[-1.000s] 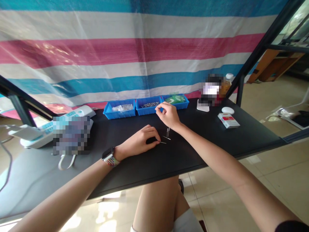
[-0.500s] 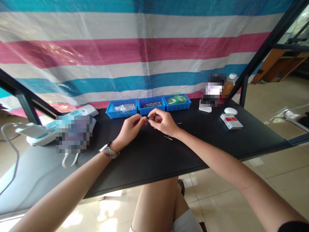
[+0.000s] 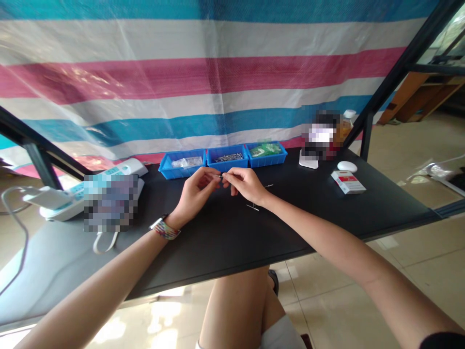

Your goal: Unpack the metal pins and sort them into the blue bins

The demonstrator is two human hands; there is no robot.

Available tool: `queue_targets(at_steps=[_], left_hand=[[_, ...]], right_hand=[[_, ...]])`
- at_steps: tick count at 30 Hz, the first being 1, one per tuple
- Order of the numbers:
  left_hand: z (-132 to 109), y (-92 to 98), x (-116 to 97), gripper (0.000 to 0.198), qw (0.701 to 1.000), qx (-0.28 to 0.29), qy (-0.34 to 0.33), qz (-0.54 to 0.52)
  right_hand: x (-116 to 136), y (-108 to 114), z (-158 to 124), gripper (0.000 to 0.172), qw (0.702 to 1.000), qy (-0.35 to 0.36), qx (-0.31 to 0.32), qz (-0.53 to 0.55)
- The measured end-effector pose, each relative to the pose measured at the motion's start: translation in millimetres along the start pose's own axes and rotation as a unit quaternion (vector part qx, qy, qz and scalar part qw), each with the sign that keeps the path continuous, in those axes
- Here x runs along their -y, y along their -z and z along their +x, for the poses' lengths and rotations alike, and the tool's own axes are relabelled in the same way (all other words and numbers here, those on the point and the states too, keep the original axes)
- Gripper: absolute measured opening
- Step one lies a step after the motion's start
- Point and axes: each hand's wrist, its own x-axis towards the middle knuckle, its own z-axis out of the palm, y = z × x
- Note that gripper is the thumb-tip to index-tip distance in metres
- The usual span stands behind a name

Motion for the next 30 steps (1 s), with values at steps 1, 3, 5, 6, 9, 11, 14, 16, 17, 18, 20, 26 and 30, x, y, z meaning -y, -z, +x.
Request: queue_targets(at_steps=[1,3,5,6,9,11,14,16,17,18,20,26,30], left_hand=[[0,-0.1,0,0.034,1.0,-0.004,-0.001,0.001],[0,0.1,-1,0.033,1.0,-0.009,-0.005,0.008],[0,0.9,-2,0.034,1.0,-0.01,-0.006,0.021],[0,1.5,-2,0.035,1.0,-0.01,-0.005,0.027],[1,3.4,-2,0.04,0.999,-0.016,-0.001,0.05],[2,4.5,-3,0.044,0.997,-0.024,0.0,0.073],[2,5.4,-4,0.048,0.993,-0.037,0.008,0.109],[3,5.8,-4,0.05,0.991,-0.045,0.012,0.122],[3,5.9,-3,0.05,0.991,-0.048,0.013,0.123],[3,6.0,-3,0.051,0.991,-0.052,0.014,0.123],[4,6.0,-1,0.051,0.991,-0.056,0.016,0.116],[4,4.6,-2,0.054,0.994,-0.05,0.03,0.097],[4,4.1,0,0.061,0.996,-0.029,0.044,0.074]], right_hand=[[0,0,0,0.052,1.0,-0.004,0.001,0.006],[0,-1,0,0.052,1.0,-0.01,0.002,0.014],[2,-1,-1,0.047,1.0,-0.011,-0.003,0.019],[3,-1,-1,0.043,1.0,-0.011,-0.009,0.021],[7,-1,-2,0.031,0.999,-0.013,-0.036,0.03],[9,-1,-2,0.028,0.998,-0.008,-0.049,0.035],[12,-1,-3,0.024,0.999,0.001,-0.04,0.03],[12,0,-4,0.021,1.0,0.005,-0.026,0.016],[12,0,-4,0.02,1.0,0.009,-0.023,0.007],[12,0,-5,0.019,1.0,0.014,-0.022,-0.003],[11,-1,-5,0.017,0.999,0.027,-0.025,-0.02],[10,-4,-5,0.016,0.998,0.033,-0.03,-0.041],[8,-5,-6,0.015,0.999,0.024,-0.033,-0.031]])
